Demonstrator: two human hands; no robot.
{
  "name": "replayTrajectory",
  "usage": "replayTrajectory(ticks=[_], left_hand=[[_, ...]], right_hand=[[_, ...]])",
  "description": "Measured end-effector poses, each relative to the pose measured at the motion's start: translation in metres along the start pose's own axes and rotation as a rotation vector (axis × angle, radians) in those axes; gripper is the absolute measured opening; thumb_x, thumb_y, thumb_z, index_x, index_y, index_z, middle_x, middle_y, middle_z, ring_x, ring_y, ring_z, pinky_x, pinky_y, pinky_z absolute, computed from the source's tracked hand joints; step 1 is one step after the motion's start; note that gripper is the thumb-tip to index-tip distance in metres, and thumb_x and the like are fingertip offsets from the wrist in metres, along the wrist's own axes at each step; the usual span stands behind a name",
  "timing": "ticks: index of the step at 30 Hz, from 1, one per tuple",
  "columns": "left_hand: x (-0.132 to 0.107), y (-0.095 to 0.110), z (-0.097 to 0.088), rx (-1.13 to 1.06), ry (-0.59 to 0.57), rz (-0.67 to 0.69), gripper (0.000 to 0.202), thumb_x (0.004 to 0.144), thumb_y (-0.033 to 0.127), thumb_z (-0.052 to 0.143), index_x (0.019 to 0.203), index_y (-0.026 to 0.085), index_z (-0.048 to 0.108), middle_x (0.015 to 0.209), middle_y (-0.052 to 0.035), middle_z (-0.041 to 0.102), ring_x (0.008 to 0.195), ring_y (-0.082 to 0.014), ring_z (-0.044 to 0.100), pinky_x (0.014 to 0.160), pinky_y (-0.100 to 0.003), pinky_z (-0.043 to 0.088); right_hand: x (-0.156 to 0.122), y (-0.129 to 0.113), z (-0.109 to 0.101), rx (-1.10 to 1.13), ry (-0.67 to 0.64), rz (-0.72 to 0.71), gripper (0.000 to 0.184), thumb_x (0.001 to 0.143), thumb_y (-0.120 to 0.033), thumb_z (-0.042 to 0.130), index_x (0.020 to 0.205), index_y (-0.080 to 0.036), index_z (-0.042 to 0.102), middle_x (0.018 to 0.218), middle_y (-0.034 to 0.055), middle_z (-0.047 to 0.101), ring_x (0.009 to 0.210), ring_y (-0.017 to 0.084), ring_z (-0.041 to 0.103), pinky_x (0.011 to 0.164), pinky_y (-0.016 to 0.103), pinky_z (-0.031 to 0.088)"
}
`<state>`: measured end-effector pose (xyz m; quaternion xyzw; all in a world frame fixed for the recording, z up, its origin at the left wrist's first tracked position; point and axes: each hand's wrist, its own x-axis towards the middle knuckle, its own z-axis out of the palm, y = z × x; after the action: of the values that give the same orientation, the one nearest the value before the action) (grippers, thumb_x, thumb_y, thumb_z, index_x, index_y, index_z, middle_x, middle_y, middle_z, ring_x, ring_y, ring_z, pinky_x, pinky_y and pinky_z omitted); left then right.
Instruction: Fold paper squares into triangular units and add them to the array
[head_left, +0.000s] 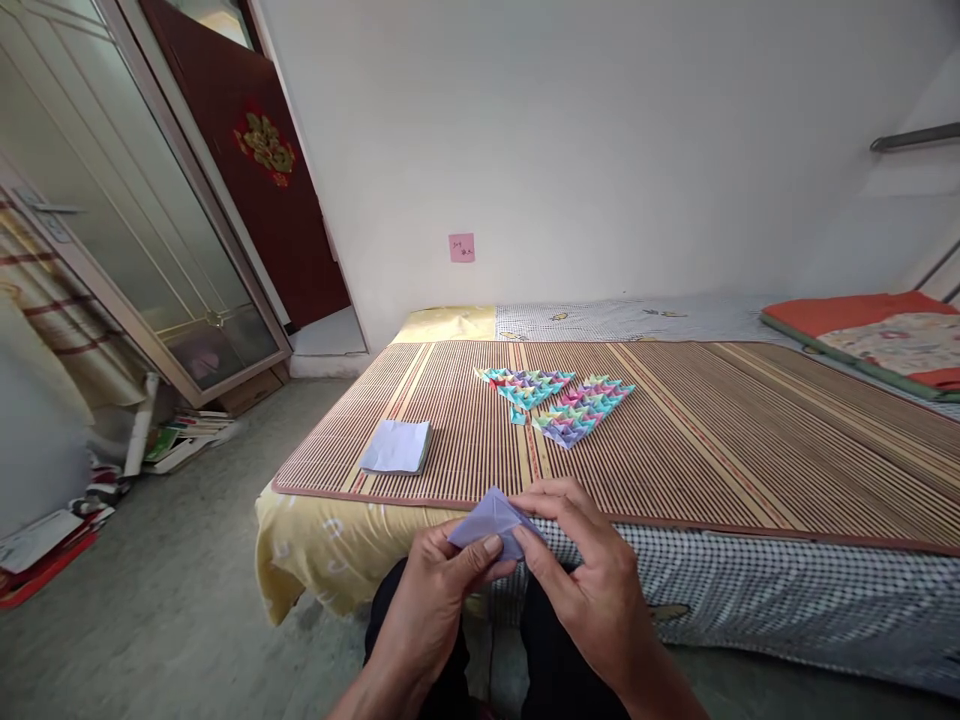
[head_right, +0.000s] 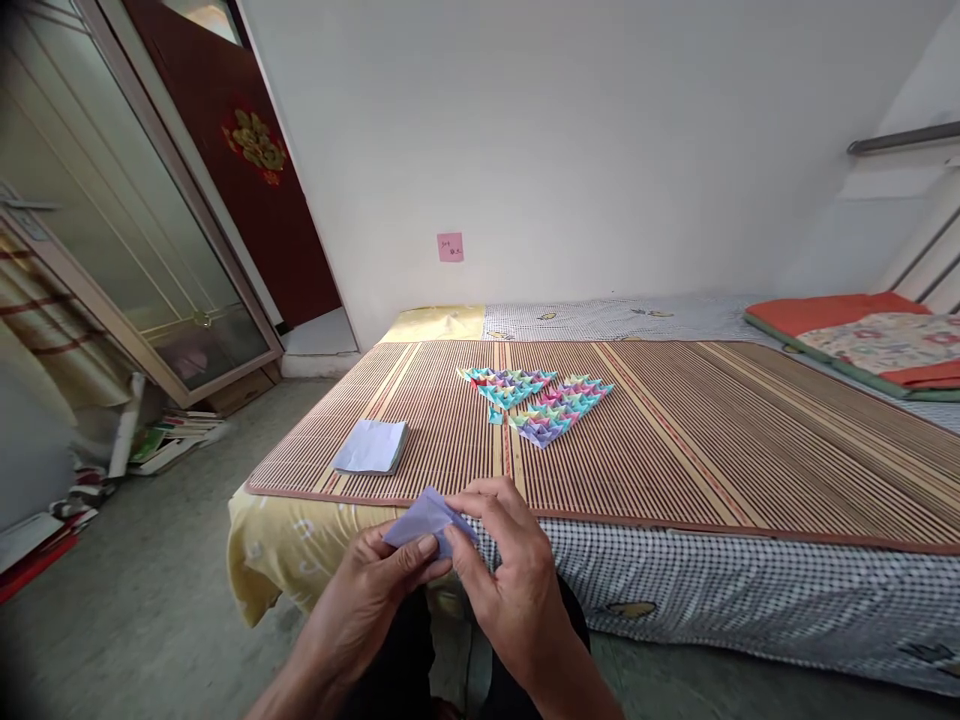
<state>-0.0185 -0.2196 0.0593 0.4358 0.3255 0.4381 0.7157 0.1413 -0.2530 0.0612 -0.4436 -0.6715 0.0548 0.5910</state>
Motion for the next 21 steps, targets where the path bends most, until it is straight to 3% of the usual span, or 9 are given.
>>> replayTrajectory(ticks=[9, 15, 21], left_hand=[[-0.0080, -0.0004, -0.0034, 0.137, -0.016, 0.104, 0.019, 0.084, 0.034, 0.085, 0.081, 0.015, 0.083, 0.079, -0.0045, 0.074, 0.079, -0.0188, 0.061, 0.081, -0.030, 0.050], [-0.0079, 0.0001, -0.0030, 0.087, -0.024, 0.076, 0.023, 0.085, 0.035, 0.084, 0.099, 0.017, 0.087, 0.088, -0.0070, 0.079, 0.085, -0.0213, 0.066, 0.087, -0.032, 0.052], [-0.0094, -0.0021, -0.0023, 0.051, -0.040, 0.044, 0.023, 0.085, 0.033, 0.084, 0.101, 0.017, 0.087, 0.085, -0.0063, 0.077, 0.081, -0.0193, 0.063, 0.086, -0.032, 0.050]], right_hand=[[-0.0014, -0.0032, 0.0001, 0.016, -0.005, 0.020, 0.021, 0.099, -0.014, 0.061, 0.113, -0.027, 0.070, 0.108, 0.0061, 0.071, 0.104, 0.023, 0.071, 0.091, 0.035, 0.061], [-0.0013, -0.0071, -0.0003, 0.014, 0.019, -0.019, 0.027, 0.099, -0.012, 0.061, 0.120, -0.027, 0.069, 0.112, 0.0066, 0.070, 0.108, 0.023, 0.069, 0.095, 0.036, 0.059], [-0.0003, -0.0090, -0.0015, 0.067, -0.025, -0.011, 0.023, 0.097, -0.011, 0.062, 0.113, -0.027, 0.069, 0.111, 0.0043, 0.068, 0.106, 0.020, 0.069, 0.094, 0.031, 0.057]])
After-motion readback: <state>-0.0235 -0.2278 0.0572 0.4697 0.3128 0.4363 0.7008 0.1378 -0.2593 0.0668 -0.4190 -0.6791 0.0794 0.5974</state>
